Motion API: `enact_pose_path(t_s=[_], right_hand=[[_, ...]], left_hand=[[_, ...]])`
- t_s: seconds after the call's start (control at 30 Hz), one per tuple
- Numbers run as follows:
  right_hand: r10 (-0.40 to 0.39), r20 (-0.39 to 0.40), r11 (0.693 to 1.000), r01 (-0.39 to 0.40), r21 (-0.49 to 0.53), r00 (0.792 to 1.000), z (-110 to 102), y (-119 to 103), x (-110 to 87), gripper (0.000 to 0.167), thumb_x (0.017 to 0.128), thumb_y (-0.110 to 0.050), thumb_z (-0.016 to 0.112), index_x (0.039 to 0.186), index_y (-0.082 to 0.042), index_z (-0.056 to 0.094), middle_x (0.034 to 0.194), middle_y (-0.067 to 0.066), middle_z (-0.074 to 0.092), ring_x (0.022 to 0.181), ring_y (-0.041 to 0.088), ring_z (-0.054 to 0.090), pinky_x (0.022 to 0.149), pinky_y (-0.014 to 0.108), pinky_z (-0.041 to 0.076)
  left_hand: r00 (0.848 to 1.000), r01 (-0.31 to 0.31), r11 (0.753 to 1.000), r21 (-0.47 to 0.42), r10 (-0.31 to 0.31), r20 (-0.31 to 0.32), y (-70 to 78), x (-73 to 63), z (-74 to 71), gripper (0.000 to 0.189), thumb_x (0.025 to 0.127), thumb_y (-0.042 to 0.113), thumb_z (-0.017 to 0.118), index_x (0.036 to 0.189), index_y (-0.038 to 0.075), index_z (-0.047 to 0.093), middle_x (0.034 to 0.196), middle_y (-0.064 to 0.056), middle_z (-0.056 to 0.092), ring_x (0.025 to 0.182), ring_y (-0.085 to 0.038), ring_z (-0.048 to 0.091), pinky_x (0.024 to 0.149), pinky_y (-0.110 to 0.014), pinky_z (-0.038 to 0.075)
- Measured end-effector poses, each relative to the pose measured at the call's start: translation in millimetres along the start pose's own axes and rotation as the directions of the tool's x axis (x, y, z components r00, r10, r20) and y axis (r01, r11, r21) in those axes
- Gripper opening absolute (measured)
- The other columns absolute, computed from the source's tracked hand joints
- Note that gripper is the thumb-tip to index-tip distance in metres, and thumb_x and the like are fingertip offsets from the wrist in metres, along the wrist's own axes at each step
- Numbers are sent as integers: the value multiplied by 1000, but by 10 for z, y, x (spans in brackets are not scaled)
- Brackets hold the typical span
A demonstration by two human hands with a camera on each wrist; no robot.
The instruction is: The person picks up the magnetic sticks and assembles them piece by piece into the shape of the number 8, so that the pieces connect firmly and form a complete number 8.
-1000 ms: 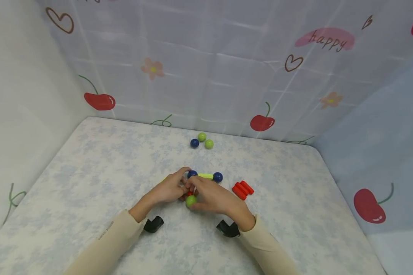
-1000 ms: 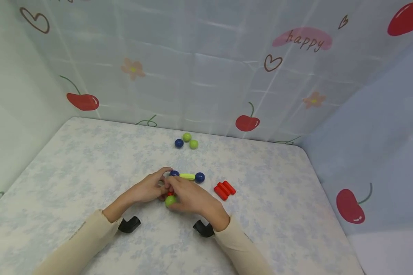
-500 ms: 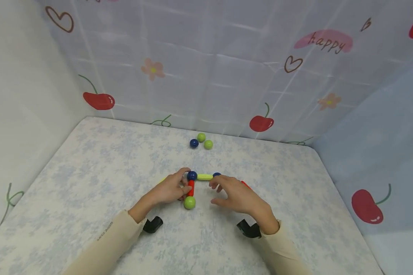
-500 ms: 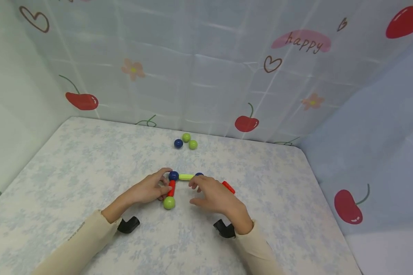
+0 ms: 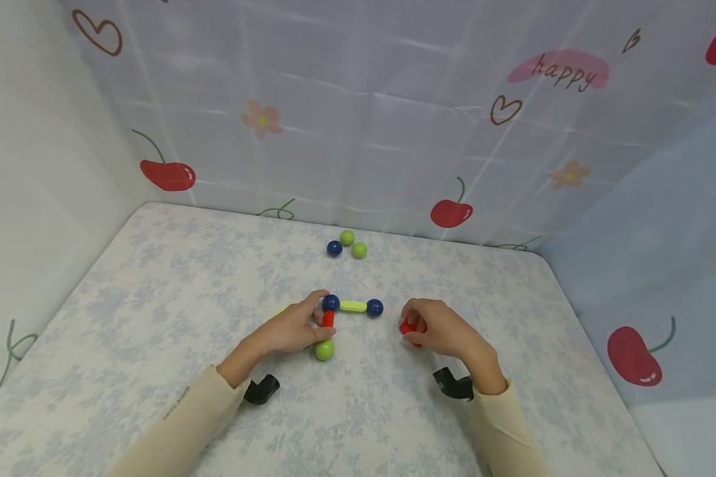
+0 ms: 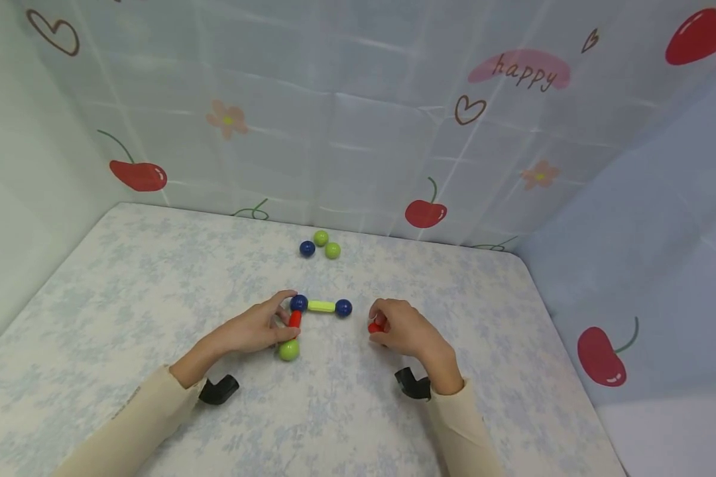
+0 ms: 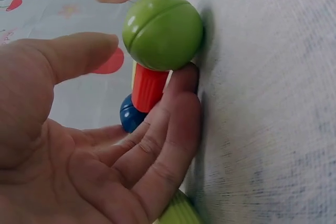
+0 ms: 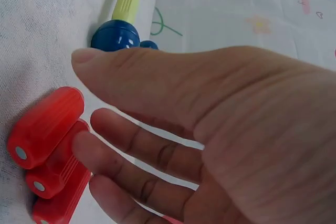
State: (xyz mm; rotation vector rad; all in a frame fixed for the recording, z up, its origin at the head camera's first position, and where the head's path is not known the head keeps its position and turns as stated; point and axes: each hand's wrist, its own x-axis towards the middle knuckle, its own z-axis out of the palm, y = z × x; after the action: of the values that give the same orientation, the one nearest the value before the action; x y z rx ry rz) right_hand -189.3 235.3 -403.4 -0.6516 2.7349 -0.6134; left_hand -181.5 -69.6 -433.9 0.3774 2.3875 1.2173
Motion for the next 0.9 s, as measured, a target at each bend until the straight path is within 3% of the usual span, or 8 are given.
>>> enact_pose_path(t_s=[0.17,0.33,0.47,0.9], right_hand=[[-14,28,1000,13,23,1000,-1,19,14,27,86,-9,79,108,-6,65,94,4,65,82,15,58,72,28,51],[-30,34,1000,29,3,999,6,38,11,19,87,-5,76,103,-9,67,92,3,63,78,13,55,69,27,49],[-28,43,1000,29,-9,999,12,62,4,18,88,-3,73,104,-10,69,91,3,62,76,12,55,67,27,48],[-32,46,999,34,-39,998,36,15,3,22,86,5,71,102,-10,75,93,4,64,79,16,54,69,28,48]], left_hand=[[1000,-2,1000,7,2,25,16,-23,-21,76,97,26,68,157,13,25,118,-8,65,87,-14,61,81,-35,47],[996,-23,999,-44,27,81,-11,-44,-63,94,85,26,82,158,15,24,123,-10,62,91,-14,66,89,-41,50],[989,-66,995,-78,76,127,-37,-57,-102,99,80,22,85,158,14,25,128,-14,59,92,-15,68,91,-43,51],[970,-133,990,-53,141,196,-64,-77,-153,66,81,12,83,139,7,53,121,-14,60,78,-14,66,76,-32,50]])
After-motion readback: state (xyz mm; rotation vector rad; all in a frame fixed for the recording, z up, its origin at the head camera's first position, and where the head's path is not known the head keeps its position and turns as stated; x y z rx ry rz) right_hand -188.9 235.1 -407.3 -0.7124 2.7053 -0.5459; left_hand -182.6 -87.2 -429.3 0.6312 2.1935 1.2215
